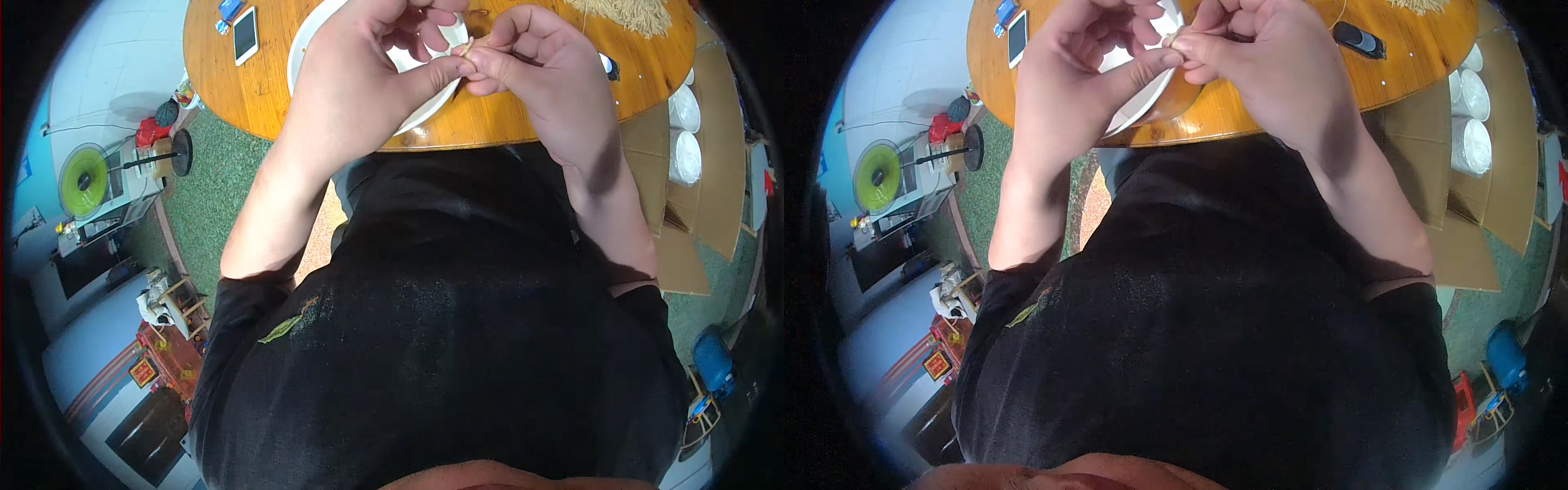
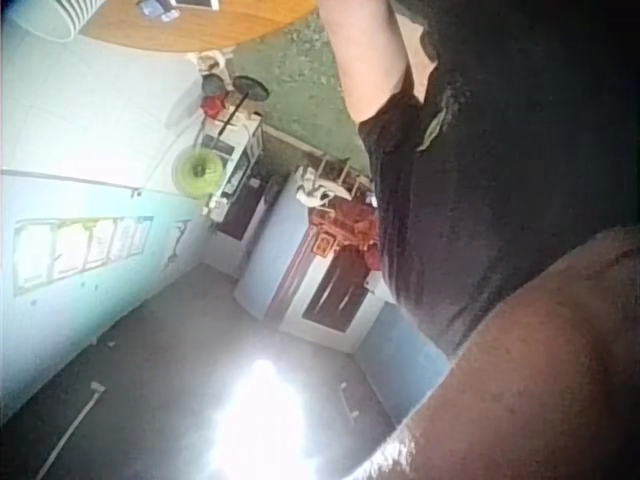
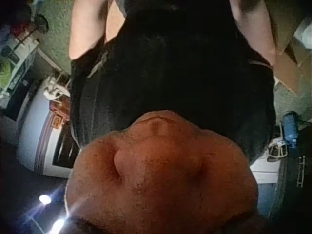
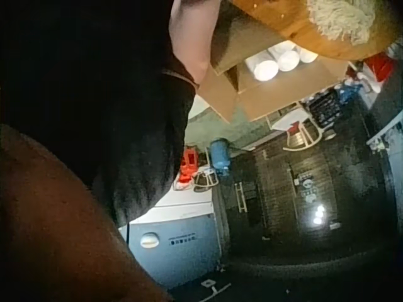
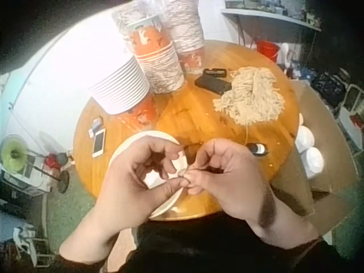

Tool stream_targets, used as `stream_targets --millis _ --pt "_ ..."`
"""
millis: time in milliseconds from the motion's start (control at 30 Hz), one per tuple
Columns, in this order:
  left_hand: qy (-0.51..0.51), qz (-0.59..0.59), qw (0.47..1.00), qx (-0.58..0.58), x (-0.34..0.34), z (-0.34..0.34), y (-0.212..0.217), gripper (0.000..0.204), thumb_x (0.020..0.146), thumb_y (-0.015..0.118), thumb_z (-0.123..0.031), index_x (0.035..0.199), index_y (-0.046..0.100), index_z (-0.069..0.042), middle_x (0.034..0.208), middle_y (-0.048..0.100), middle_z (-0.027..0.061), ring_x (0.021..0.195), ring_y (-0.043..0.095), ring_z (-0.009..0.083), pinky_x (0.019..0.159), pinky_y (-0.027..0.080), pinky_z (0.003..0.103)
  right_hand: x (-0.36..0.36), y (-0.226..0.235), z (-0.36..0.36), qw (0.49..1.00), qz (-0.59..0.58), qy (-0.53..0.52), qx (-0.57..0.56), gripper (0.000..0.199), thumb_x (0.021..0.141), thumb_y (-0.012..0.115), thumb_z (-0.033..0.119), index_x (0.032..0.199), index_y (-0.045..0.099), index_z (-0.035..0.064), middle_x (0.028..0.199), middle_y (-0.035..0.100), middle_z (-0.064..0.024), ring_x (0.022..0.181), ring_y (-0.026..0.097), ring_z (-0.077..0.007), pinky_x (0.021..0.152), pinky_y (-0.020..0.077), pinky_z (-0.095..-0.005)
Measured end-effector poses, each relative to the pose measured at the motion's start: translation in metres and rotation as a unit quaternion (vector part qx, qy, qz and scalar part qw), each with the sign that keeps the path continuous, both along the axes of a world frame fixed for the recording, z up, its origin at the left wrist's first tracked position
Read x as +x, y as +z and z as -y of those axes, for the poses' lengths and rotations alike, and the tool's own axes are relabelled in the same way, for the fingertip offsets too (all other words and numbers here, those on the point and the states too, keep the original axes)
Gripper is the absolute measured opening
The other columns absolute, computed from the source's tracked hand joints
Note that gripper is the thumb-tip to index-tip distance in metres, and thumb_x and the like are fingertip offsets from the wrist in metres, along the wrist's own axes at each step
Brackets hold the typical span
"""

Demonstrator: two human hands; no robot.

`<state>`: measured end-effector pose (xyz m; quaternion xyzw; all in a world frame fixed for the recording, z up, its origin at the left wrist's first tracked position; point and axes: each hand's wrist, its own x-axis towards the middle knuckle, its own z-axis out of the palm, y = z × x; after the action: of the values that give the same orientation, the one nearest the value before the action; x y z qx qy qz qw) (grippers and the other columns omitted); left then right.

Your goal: Attaching rubber bands to small paper tags for packaging disposable bowls.

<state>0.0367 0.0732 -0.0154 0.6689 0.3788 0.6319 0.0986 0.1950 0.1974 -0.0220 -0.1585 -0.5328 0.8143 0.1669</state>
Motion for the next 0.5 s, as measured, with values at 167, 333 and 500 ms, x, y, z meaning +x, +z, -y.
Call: stream_targets --millis 167,333,500 --pt "-0.078 0.063 0.992 -0.079 -0.005 0.007 -0.001 0.038 0.091 0.080 0.010 0.125 0.065 0.003 0.106 0.071 0.0045 0.094 0.068 0.0113 0.089 0.056 0.027 0.001 -0.002 -0.002 1.000 -0.003 0.013 0.025 0.013 0.100 0.070 -0.005 0.102 0.058 -0.0020 0.091 0.073 -0.0107 0.081 0.075 -0.0156 0.073 0.0630 -0.0260" --pt "0.013 0.131 0.962 -0.239 0.006 0.019 0.021 0.036 0.092 0.077 0.012 0.125 0.064 0.004 0.105 0.073 0.0059 0.095 0.070 0.0121 0.091 0.056 0.028 0.001 -0.007 -0.005 1.000 -0.012 0.021 0.020 0.013 0.100 0.069 -0.005 0.101 0.057 -0.0011 0.092 0.074 -0.0124 0.082 0.076 -0.0167 0.074 0.0629 -0.0261" --pt "0.122 0.131 0.921 -0.348 0.021 0.027 0.047 0.035 0.093 0.074 0.014 0.125 0.064 0.004 0.105 0.073 0.0071 0.097 0.071 0.0128 0.091 0.057 0.028 0.000 -0.004 -0.007 1.000 -0.007 0.026 -0.001 0.013 0.101 0.069 -0.003 0.103 0.057 -0.0011 0.093 0.076 -0.0141 0.082 0.076 -0.0180 0.075 0.0630 -0.0264"
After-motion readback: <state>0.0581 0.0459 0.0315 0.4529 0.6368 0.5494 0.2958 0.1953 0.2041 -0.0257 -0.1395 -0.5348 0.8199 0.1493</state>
